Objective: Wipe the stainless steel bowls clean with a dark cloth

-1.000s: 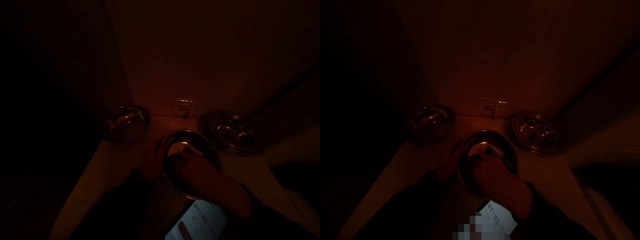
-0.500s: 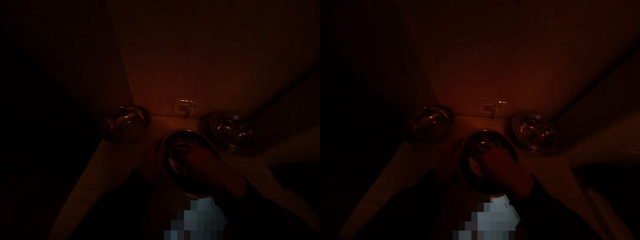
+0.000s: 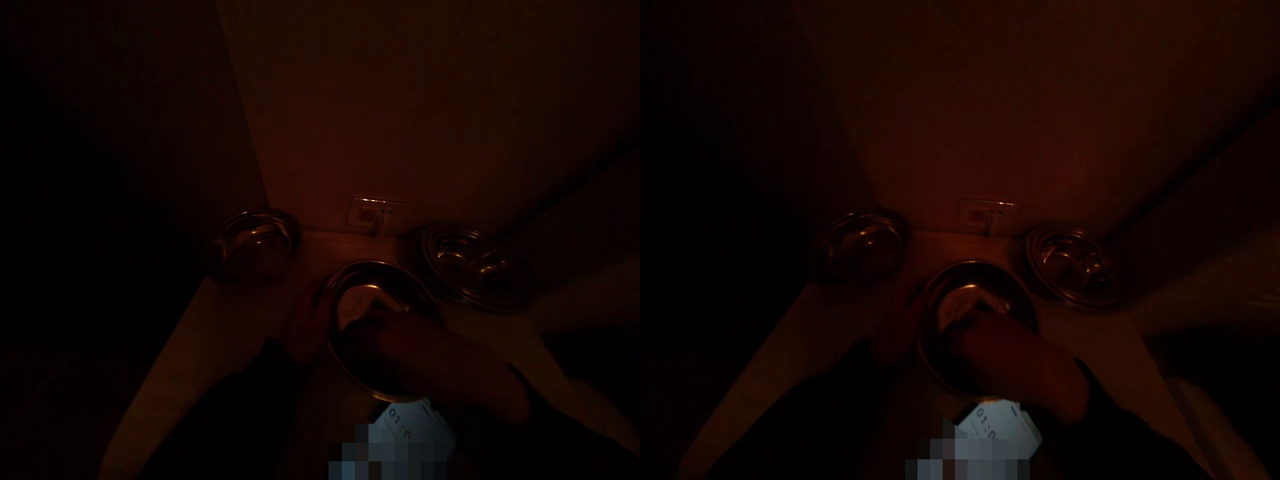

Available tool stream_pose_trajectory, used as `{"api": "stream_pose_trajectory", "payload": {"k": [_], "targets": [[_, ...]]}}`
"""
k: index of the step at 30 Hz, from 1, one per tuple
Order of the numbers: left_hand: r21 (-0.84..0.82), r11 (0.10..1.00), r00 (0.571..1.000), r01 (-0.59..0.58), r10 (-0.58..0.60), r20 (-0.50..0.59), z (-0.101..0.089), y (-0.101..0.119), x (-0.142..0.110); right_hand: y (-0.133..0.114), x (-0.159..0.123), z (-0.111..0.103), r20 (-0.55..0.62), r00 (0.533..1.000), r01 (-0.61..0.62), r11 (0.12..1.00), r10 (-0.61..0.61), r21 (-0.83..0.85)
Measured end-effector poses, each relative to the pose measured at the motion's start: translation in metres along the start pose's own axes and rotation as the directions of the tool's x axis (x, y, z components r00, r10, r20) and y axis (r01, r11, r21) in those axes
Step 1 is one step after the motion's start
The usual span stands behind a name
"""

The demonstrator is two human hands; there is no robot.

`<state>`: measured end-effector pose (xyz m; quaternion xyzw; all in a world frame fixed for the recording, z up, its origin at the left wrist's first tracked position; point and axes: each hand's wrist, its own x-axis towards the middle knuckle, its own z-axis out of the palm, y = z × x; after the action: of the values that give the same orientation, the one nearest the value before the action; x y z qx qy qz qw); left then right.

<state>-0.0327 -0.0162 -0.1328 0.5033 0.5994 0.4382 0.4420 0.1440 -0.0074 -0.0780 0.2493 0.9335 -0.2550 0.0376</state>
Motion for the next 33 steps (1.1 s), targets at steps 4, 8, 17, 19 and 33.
{"api": "stream_pose_trajectory", "payload": {"k": [4, 8, 17, 19, 33], "targets": [[0.006, 1.0, 1.0, 0.012, -0.012, -0.013, -0.001, 0.002, 0.001, -0.003, 0.012, 0.01, -0.074, 0.996, -0.053, 0.996, 0.048, -0.067], [0.004, 1.0, 1.0, -0.014, 0.014, 0.001, -0.001, 0.002, 0.001, 0.008, 0.017, 0.012, -0.161, 0.969, -0.218, 0.954, 0.187, -0.204], [0.021, 1.0, 1.0, -0.017, 0.017, 0.02, 0.0, 0.002, 0.001, 0.016, 0.013, 0.011, -0.144, 0.965, -0.255, 0.916, 0.22, -0.31], [0.029, 0.999, 1.0, -0.021, 0.021, 0.008, 0.0, 0.002, 0.0, 0.008, 0.013, 0.013, -0.124, 0.984, -0.158, 0.952, 0.129, -0.261], [0.017, 1.0, 1.0, 0.001, 0.0, -0.028, 0.0, 0.002, 0.001, 0.0, 0.016, 0.013, -0.121, 0.976, -0.2, 0.961, 0.179, -0.191]]}}
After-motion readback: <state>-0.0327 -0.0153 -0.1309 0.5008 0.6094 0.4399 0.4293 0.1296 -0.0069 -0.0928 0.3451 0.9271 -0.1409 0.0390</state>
